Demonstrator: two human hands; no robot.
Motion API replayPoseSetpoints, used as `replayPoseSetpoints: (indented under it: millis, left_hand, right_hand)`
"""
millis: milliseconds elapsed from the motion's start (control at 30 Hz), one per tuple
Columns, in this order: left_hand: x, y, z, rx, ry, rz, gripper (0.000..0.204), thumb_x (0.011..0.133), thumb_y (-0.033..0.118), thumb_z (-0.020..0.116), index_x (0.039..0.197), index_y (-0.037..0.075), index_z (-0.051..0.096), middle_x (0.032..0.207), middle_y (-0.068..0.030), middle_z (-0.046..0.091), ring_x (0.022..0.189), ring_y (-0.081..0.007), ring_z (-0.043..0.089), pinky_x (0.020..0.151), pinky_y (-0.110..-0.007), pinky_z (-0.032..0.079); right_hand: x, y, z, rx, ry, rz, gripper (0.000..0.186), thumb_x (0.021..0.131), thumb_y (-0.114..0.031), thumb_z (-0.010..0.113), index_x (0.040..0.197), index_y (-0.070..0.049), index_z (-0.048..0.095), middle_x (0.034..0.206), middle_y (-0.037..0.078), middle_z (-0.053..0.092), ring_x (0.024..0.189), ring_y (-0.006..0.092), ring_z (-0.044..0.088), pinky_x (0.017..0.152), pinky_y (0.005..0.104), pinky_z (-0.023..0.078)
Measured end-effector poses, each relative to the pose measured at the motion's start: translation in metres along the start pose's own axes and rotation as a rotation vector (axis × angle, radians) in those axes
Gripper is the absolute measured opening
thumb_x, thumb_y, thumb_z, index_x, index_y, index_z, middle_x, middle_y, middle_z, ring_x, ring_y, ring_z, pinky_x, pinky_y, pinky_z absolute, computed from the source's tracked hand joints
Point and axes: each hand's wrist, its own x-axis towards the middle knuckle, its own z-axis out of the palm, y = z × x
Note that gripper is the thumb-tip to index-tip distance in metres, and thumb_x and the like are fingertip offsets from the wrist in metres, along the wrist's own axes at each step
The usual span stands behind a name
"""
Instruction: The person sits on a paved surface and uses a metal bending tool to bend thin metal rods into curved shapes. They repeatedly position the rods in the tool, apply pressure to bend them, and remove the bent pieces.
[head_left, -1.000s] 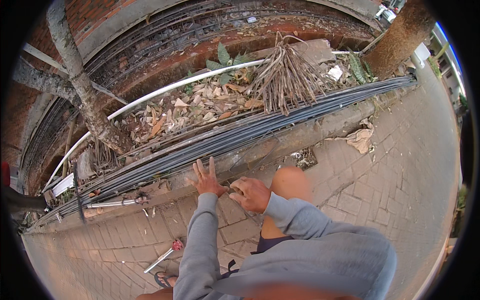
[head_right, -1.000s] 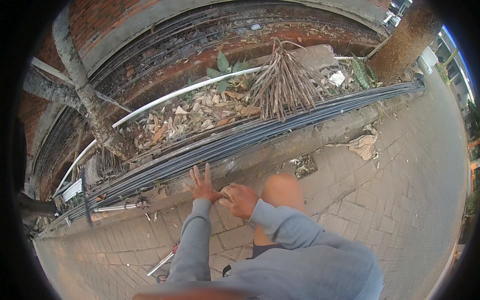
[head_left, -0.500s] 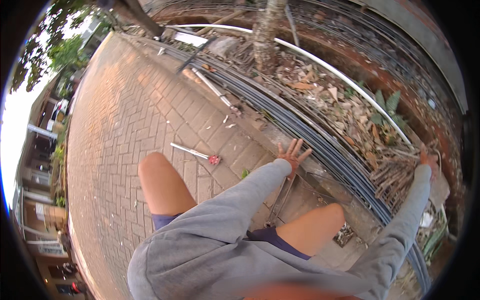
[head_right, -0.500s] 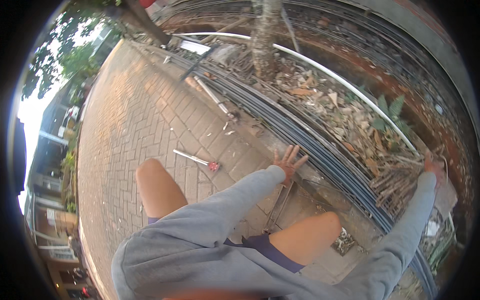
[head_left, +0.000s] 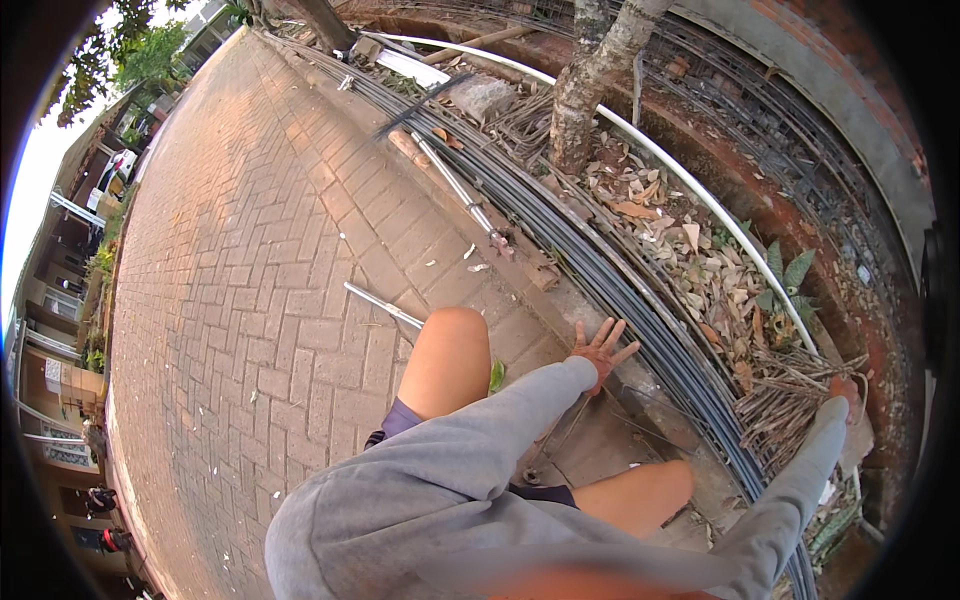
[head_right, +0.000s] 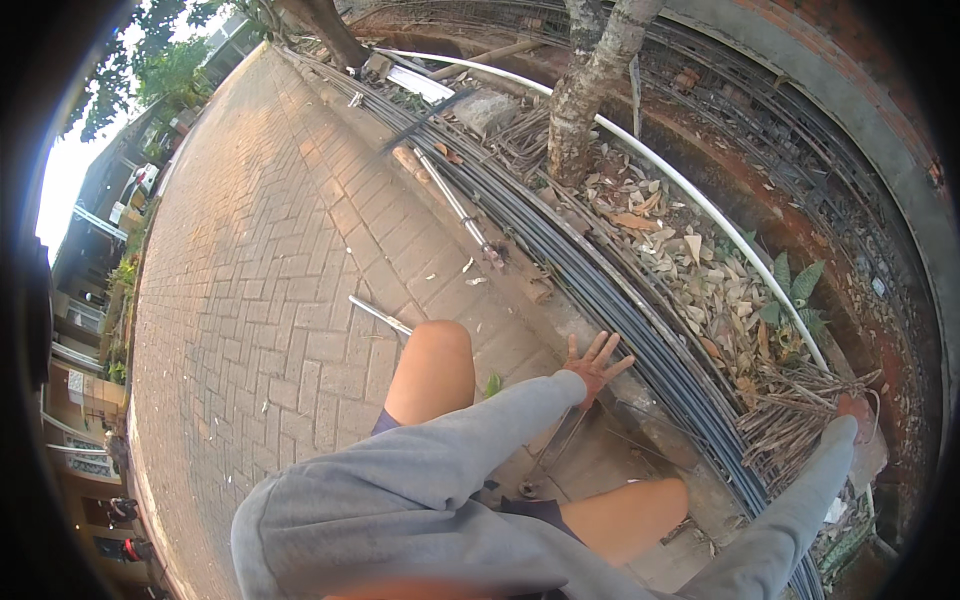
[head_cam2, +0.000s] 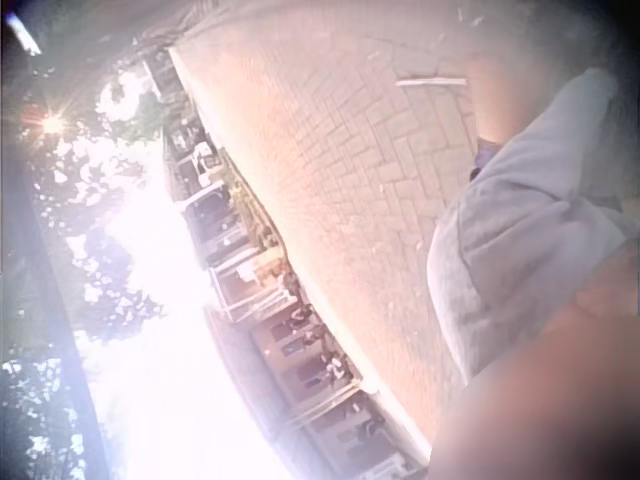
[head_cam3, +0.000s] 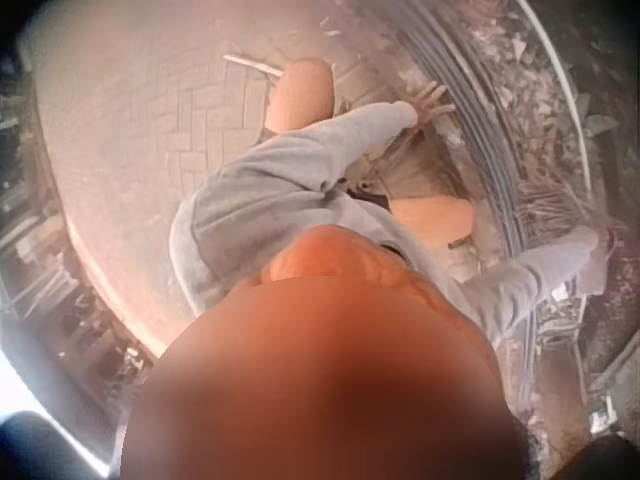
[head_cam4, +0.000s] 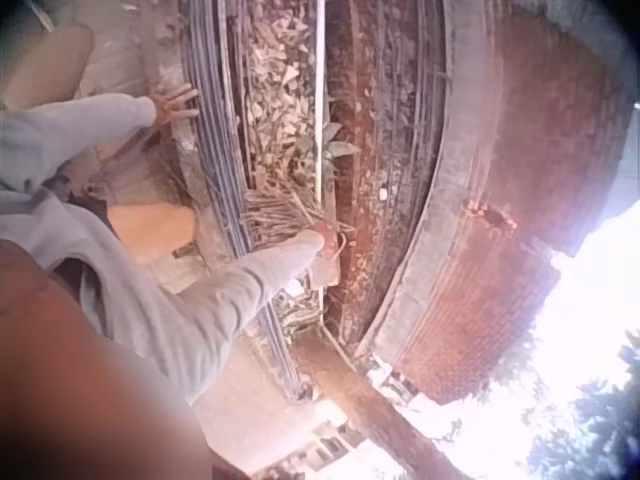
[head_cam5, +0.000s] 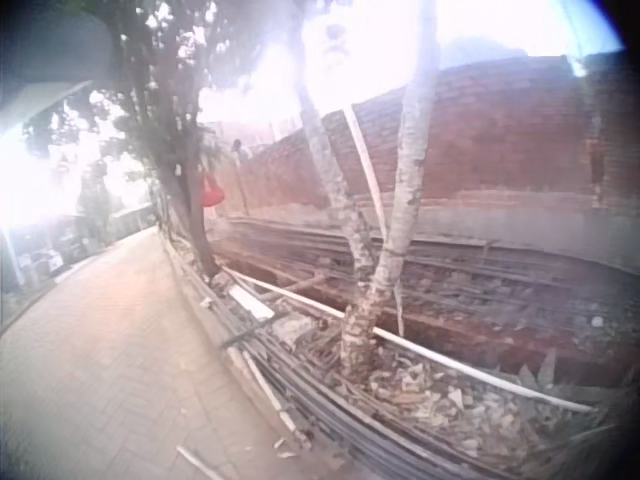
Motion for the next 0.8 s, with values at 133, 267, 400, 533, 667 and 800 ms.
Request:
replayPoseSetpoints:
  millis: [133, 267, 400, 533, 667, 800]
  left_hand:
    - [0.001, -0.004, 0.003, -0.025, 0.012, 0.016, 0.138, 0.078, 0.023, 0.092, 0.172, 0.041, -0.008, 0.179, -0.0149, -0.021, 0.166, -0.0388, -0.014, 0.12, -0.082, 0.008]
    - [0.003, -0.004, -0.001, -0.015, -0.033, 0.007, 0.139, 0.08, 0.025, 0.092, 0.172, 0.04, -0.011, 0.178, -0.0163, -0.024, 0.165, -0.041, -0.016, 0.117, -0.086, 0.008]
    - [0.006, -0.001, 0.002, 0.006, -0.045, -0.002, 0.134, 0.083, 0.02, 0.087, 0.172, 0.04, -0.011, 0.176, -0.0191, -0.027, 0.164, -0.0436, -0.018, 0.115, -0.087, 0.006]
    - [0.013, 0.002, 0.006, 0.043, -0.015, -0.024, 0.132, 0.085, 0.022, 0.085, 0.171, 0.039, -0.014, 0.176, -0.019, -0.028, 0.163, -0.0436, -0.019, 0.115, -0.087, 0.006]
    - [0.018, 0.01, 0.0, 0.072, -0.09, -0.032, 0.136, 0.081, 0.026, 0.087, 0.171, 0.036, -0.014, 0.176, -0.0207, -0.027, 0.163, -0.045, -0.018, 0.117, -0.086, 0.007]
    - [0.014, 0.019, -0.007, 0.13, -0.101, -0.073, 0.137, 0.079, 0.028, 0.088, 0.172, 0.036, -0.013, 0.177, -0.0207, -0.025, 0.164, -0.0451, -0.016, 0.117, -0.085, 0.008]
  right_hand:
    - [-0.019, 0.011, 0.007, -0.024, 0.135, -0.091, 0.06, 0.088, -0.049, 0.068, 0.135, -0.012, 0.072, 0.145, 0.018, 0.067, 0.133, 0.0414, 0.064, 0.113, 0.0608, 0.047]
    - [-0.041, 0.033, 0.026, 0.02, 0.219, -0.183, 0.066, 0.086, -0.051, 0.066, 0.138, -0.011, 0.07, 0.147, 0.02, 0.063, 0.132, 0.0488, 0.061, 0.111, 0.064, 0.046]
    - [-0.109, 0.025, 0.021, -0.056, 0.316, -0.168, 0.074, 0.085, -0.047, 0.067, 0.15, -0.013, 0.059, 0.156, 0.018, 0.053, 0.131, 0.0525, 0.056, 0.112, 0.0659, 0.043]
    - [-0.206, 0.004, -0.003, -0.088, 0.539, -0.109, 0.086, 0.084, -0.037, 0.071, 0.162, -0.014, 0.043, 0.155, 0.014, 0.051, 0.132, 0.0453, 0.053, 0.112, 0.0624, 0.042]
    - [-0.247, 0.0, -0.022, -0.025, 0.539, -0.072, 0.088, 0.082, -0.032, 0.073, 0.161, -0.01, 0.043, 0.153, 0.014, 0.052, 0.129, 0.0436, 0.054, 0.111, 0.0595, 0.041]
    - [-0.233, -0.008, -0.03, 0.08, 0.476, -0.06, 0.088, 0.08, -0.032, 0.075, 0.159, -0.009, 0.044, 0.154, 0.015, 0.053, 0.133, 0.044, 0.053, 0.114, 0.06, 0.038]
